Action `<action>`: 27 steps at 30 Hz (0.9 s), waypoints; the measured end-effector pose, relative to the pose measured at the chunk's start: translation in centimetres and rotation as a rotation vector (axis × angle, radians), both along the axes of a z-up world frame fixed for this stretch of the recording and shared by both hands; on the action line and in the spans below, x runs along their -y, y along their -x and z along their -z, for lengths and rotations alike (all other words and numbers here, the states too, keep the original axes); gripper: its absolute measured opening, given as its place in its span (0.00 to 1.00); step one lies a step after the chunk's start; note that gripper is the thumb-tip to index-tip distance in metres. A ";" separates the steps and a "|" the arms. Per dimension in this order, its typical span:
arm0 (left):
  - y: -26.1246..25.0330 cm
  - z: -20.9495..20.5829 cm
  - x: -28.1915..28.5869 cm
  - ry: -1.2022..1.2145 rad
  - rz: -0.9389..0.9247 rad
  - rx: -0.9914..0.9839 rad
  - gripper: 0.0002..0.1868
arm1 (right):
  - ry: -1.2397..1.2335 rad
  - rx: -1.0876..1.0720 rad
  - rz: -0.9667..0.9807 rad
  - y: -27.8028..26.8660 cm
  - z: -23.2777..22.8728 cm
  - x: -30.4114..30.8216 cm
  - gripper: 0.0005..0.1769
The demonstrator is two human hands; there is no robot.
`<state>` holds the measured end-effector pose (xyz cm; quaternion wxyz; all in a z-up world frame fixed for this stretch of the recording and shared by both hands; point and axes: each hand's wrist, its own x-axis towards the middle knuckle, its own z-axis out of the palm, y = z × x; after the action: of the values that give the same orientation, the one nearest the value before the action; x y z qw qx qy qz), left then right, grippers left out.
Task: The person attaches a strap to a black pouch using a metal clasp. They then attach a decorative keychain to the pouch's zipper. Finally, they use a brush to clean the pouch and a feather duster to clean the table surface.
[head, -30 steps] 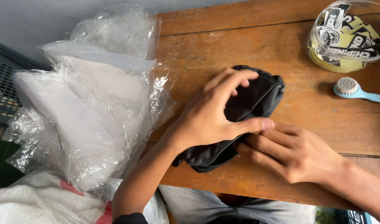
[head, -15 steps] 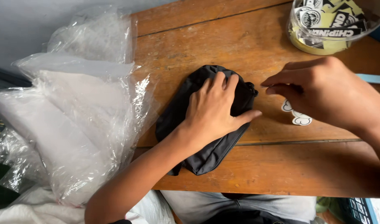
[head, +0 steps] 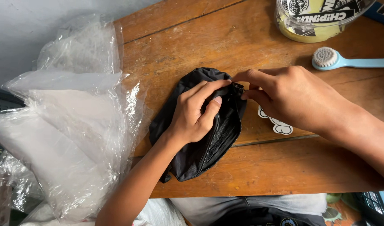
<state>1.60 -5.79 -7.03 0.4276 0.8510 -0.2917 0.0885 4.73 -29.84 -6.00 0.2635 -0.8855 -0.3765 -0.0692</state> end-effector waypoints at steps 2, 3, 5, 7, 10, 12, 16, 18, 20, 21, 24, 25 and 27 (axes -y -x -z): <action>0.0 0.2 -0.1 -0.014 -0.009 0.025 0.18 | -0.019 -0.035 -0.069 0.1 -0.6 -0.2 0.25; 0.0 0.2 -0.2 -0.013 -0.014 0.024 0.18 | -0.018 -0.037 -0.073 0.1 -0.5 -0.2 0.25; 0.1 0.1 -0.2 -0.017 -0.012 -0.002 0.17 | 0.018 0.046 -0.098 0.1 -0.3 -0.2 0.17; 0.0 0.1 -0.3 -0.010 -0.008 -0.002 0.17 | 0.036 0.052 -0.089 0.0 -0.4 0.0 0.15; 0.1 0.4 -0.3 -0.003 0.001 -0.003 0.17 | 0.098 0.079 -0.047 0.0 -0.5 0.4 0.14; 0.1 0.4 -0.4 -0.002 0.002 -0.003 0.16 | 0.143 0.103 -0.016 -0.2 -0.2 0.6 0.16; 0.1 0.4 -0.4 0.000 0.012 -0.005 0.16 | 0.149 0.165 -0.001 -0.5 0.3 0.7 0.12; 0.2 0.3 -0.2 -0.003 0.010 0.000 0.16 | 0.115 0.160 -0.005 -0.5 0.2 0.7 0.08; 0.2 0.3 -0.1 -0.008 -0.016 0.008 0.15 | 0.119 0.178 -0.051 -0.5 0.1 0.7 0.04; 0.2 0.0 0.2 -0.009 -0.017 0.011 0.15 | 0.118 0.181 -0.052 -0.7 0.3 0.8 0.04; 0.0 -0.5 1.1 -0.023 -0.034 0.026 0.13 | 0.134 0.128 -0.043 -0.8 0.8 1.0 0.05; -0.2 -0.4 1.4 -0.053 -0.040 0.083 0.10 | 0.171 0.119 -0.034 -0.8 0.8 1.0 0.04; -0.6 -0.6 1.8 -0.085 -0.047 0.144 0.11 | 0.205 0.113 -0.024 -0.9 0.8 1.0 0.04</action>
<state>2.18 -7.57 -6.47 0.3669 0.8664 -0.3052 0.1469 5.61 -30.86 -6.76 0.1505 -0.8980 -0.4063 -0.0771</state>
